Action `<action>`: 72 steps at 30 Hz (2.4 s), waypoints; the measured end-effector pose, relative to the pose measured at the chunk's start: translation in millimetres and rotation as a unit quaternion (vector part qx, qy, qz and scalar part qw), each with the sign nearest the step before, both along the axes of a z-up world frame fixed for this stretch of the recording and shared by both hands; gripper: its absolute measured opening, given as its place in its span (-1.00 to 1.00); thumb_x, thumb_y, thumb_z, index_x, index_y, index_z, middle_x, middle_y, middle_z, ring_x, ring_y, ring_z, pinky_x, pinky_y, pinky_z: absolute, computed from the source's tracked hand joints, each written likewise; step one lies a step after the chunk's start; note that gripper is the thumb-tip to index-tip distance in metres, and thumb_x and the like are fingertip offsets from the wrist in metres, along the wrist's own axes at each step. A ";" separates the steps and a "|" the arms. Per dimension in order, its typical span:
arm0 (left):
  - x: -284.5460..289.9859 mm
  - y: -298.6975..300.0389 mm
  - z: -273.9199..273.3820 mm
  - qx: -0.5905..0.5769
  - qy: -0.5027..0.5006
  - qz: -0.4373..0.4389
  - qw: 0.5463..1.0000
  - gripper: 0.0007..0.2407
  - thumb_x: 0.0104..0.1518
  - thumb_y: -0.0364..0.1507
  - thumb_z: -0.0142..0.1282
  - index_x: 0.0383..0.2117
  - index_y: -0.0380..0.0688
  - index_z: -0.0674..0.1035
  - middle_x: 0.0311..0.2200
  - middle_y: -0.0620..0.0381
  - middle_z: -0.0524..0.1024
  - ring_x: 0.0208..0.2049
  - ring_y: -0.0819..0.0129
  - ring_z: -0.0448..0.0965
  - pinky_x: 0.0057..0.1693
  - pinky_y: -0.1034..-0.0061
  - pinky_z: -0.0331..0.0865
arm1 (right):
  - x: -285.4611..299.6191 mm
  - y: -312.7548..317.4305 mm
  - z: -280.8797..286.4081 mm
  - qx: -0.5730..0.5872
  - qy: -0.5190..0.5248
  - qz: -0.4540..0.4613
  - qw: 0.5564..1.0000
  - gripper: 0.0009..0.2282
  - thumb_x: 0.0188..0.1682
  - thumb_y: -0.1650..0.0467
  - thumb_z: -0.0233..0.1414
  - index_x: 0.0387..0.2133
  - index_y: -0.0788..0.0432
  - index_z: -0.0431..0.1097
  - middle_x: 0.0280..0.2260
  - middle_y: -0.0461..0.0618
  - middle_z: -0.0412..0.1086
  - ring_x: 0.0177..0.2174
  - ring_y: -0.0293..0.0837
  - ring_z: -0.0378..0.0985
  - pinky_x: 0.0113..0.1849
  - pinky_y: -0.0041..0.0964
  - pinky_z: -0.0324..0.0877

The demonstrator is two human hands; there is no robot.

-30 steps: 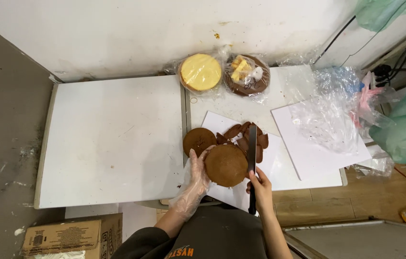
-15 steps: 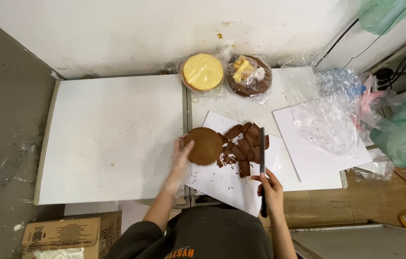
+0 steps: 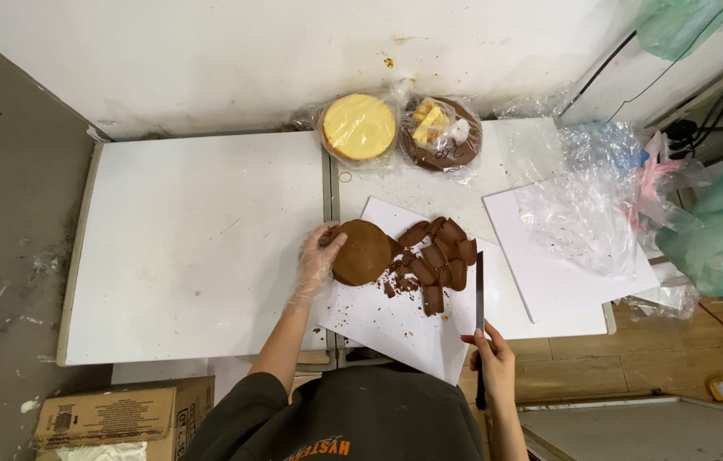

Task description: The recorder organizes cake bases, puts them in plastic bags, and slices a chocolate cake base into pieces.

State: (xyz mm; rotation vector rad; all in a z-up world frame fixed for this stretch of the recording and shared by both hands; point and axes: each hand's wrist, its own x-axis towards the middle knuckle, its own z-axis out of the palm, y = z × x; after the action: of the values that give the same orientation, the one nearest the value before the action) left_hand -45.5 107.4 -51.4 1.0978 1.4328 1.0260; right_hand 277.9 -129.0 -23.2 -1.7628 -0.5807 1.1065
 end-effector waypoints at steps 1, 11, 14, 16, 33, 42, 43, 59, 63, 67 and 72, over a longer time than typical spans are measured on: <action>-0.2 -1.1 8.0 0.005 0.042 0.020 0.999 -0.63 0.08 -0.31 0.31 0.02 -0.12 0.59 -0.02 0.05 0.55 0.02 0.24 0.56 0.14 0.44 0.47 | 0.1 0.0 0.9 -0.008 -0.011 0.004 1.000 -0.60 0.07 0.32 0.03 0.17 0.20 0.37 -0.36 0.14 0.58 -0.65 -0.29 0.30 -0.55 -0.37 0.29; -22.2 -59.5 21.4 0.083 0.011 0.107 0.991 -0.61 0.32 -0.21 -0.05 0.14 -0.21 0.48 0.17 -0.09 0.42 0.21 0.13 0.41 0.28 0.33 0.32 | 11.4 -7.6 -10.4 -0.020 0.017 0.020 0.999 -0.60 0.12 0.33 -0.04 0.19 0.25 0.33 -0.34 0.16 0.56 -0.62 -0.30 0.29 -0.54 -0.37 0.28; -20.1 -74.0 42.7 0.065 -0.190 0.172 0.964 -0.53 0.29 -0.19 -0.02 0.23 -0.23 0.40 0.33 -0.09 0.28 0.36 0.12 0.25 0.39 0.27 0.14 | 10.5 -5.8 -12.2 -0.021 0.015 0.016 1.000 -0.60 0.13 0.33 -0.05 0.21 0.26 0.31 -0.34 0.17 0.55 -0.62 -0.30 0.28 -0.54 -0.36 0.27; 0.3 -85.4 112.3 -0.072 0.155 0.061 0.983 -0.25 0.03 -0.06 0.20 0.36 -0.07 0.20 0.39 -0.04 0.19 0.38 0.11 0.20 0.41 0.12 0.17 | 12.6 -4.4 -17.6 -0.049 -0.020 0.013 0.999 -0.59 0.13 0.35 -0.05 0.23 0.25 0.26 -0.35 0.20 0.53 -0.62 -0.27 0.29 -0.55 -0.33 0.27; 81.8 -84.3 26.8 0.371 0.334 -0.244 0.832 -0.35 0.24 -0.21 0.13 0.43 0.10 0.08 0.47 0.05 -0.02 0.46 0.05 0.05 0.52 0.11 -0.03 | 77.8 5.9 -56.3 -0.121 -0.170 0.014 0.978 -0.74 0.16 0.33 -0.07 0.02 0.20 0.39 -0.39 0.09 0.49 -0.51 -0.21 0.48 -0.47 -0.27 0.46; 211.1 38.4 15.9 0.186 0.393 -0.294 0.851 -0.49 0.32 -0.02 -0.16 0.25 -0.08 0.41 0.28 -0.06 0.36 0.31 -0.01 0.29 0.39 0.11 0.11 | 91.4 91.7 -92.4 -0.031 -0.213 0.116 0.970 -0.77 0.14 0.35 -0.02 -0.05 0.22 0.44 -0.45 0.06 0.45 -0.55 -0.17 0.44 -0.48 -0.28 0.39; 214.2 39.9 20.7 0.160 0.409 -0.328 0.836 -0.49 0.32 -0.01 -0.16 0.21 -0.09 0.46 0.24 -0.05 0.42 0.29 0.02 0.35 0.40 0.15 0.18 | 92.4 97.5 -100.4 0.009 -0.259 0.155 0.953 -0.79 0.15 0.36 0.00 -0.13 0.25 0.48 -0.52 0.05 0.45 -0.55 -0.13 0.46 -0.45 -0.25 0.38; 157.8 -78.4 7.7 0.175 0.225 -0.048 0.957 -0.42 0.33 -0.04 -0.21 0.31 -0.25 0.29 0.37 -0.18 0.21 0.40 0.03 0.17 0.46 0.23 -0.03 | 152.9 161.3 -36.3 -0.009 -0.282 0.276 0.919 -0.73 0.05 0.37 0.06 -0.05 0.27 0.47 -0.27 0.20 0.54 -0.33 0.11 0.62 -0.24 -0.11 0.48; 190.5 -40.1 -9.0 0.112 0.325 0.019 0.939 -0.33 0.30 -0.03 -0.26 0.36 -0.37 0.09 0.40 -0.30 0.00 0.43 -0.07 -0.07 0.40 0.19 -0.24 | 131.3 191.3 -68.9 0.098 -0.336 0.293 0.890 -0.75 0.04 0.40 0.06 -0.08 0.31 0.48 -0.22 0.30 0.52 -0.26 0.21 0.59 -0.19 -0.06 0.46; 199.0 -15.7 -1.3 0.009 0.454 0.032 0.891 -0.32 0.32 0.04 -0.27 0.36 -0.33 0.10 0.42 -0.21 0.01 0.44 -0.02 -0.07 0.46 0.29 -0.21 | 105.5 189.3 -71.6 0.168 -0.345 0.343 0.857 -0.82 0.00 0.43 0.07 -0.20 0.30 0.51 -0.22 0.26 0.52 -0.26 0.22 0.59 -0.19 -0.06 0.48; 210.8 -39.7 11.6 -0.022 0.396 0.029 0.917 -0.38 0.28 0.00 -0.22 0.32 -0.23 0.23 0.37 -0.11 0.14 0.40 0.06 0.09 0.46 0.34 -0.11 | 92.3 176.7 -46.0 0.123 -0.357 0.377 0.845 -0.81 0.04 0.43 0.04 -0.12 0.23 0.48 -0.26 0.16 0.48 -0.36 0.15 0.58 -0.26 -0.07 0.50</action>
State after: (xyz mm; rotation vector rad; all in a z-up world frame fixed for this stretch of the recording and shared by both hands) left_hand 165.3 67.7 -39.8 1.5368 2.1188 0.5823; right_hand 370.2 47.7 -69.1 -1.7103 -1.9131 0.7518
